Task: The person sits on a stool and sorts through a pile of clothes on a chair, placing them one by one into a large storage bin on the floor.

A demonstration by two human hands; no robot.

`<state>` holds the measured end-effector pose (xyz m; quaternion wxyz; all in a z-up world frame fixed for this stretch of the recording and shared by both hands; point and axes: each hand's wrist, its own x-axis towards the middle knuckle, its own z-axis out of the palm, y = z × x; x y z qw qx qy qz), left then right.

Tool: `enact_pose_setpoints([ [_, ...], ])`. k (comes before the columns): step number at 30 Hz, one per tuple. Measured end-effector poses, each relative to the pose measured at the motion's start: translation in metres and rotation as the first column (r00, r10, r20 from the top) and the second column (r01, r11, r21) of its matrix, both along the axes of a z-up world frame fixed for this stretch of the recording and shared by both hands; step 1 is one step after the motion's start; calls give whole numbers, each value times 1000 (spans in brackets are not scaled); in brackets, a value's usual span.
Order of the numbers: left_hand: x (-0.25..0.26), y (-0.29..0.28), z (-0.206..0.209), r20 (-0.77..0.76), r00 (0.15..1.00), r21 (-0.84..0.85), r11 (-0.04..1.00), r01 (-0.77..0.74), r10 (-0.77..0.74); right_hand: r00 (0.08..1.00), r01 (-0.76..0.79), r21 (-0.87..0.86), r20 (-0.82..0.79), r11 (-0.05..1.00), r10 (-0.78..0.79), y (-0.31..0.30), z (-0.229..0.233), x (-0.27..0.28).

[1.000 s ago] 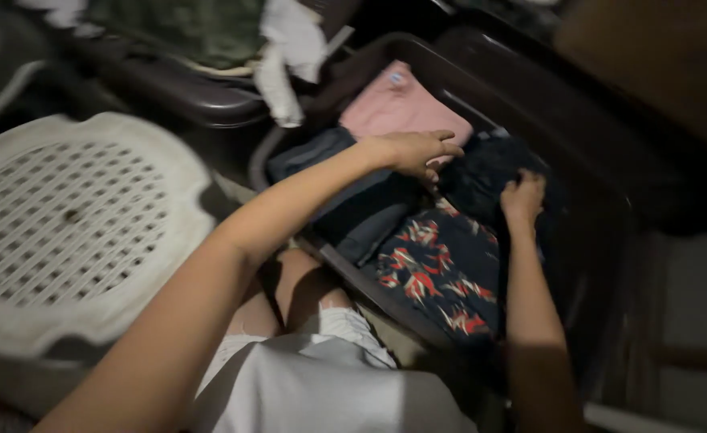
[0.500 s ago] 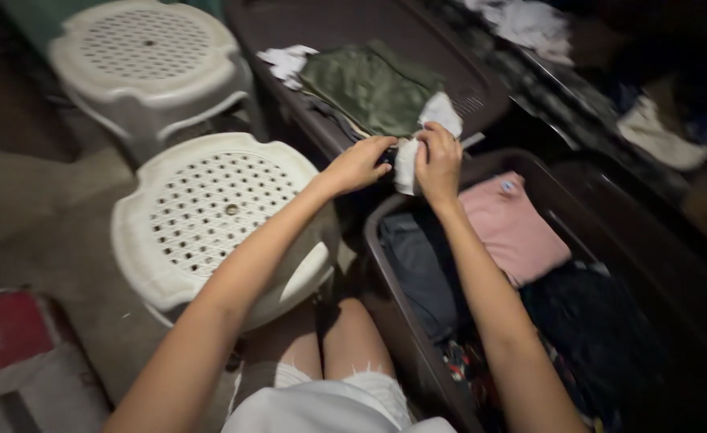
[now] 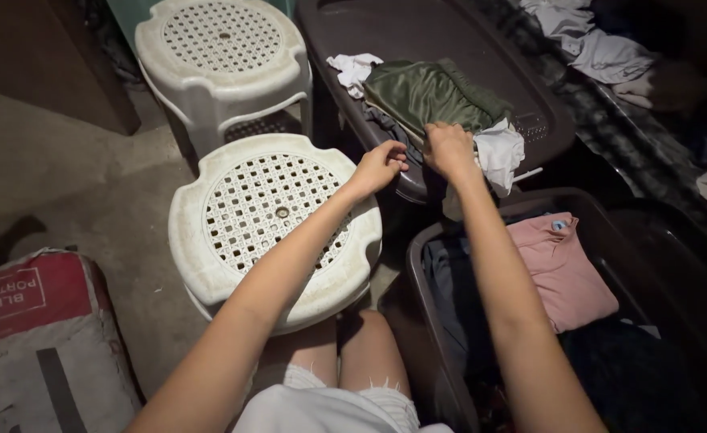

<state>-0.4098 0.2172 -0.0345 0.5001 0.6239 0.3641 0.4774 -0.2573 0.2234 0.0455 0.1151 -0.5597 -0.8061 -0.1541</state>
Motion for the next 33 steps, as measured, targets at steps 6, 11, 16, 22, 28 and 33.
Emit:
enact_pose_setpoints([
  [6,2,-2,1,146,988,-112,991,74,-57,913,-86,-227,-408,970,-14,6,8,33],
  [11,1,-9,7,168,983,-122,988,90,-69,964,-135,-104,-245,985,106,-12,24,11],
  [16,-1,-16,13,114,992,-85,994,67,-57,980,-51,-4,-193,999,50,-25,24,-1],
  [22,2,-9,3,184,979,-126,986,106,-82,896,-290,-239,-408,927,175,-10,27,29],
  [28,1,2,1,337,936,-252,947,199,-107,943,-106,49,-313,993,116,-24,20,22],
  [33,-10,-7,14,453,888,-309,921,238,-78,920,-234,-72,-339,970,197,-31,29,25],
])
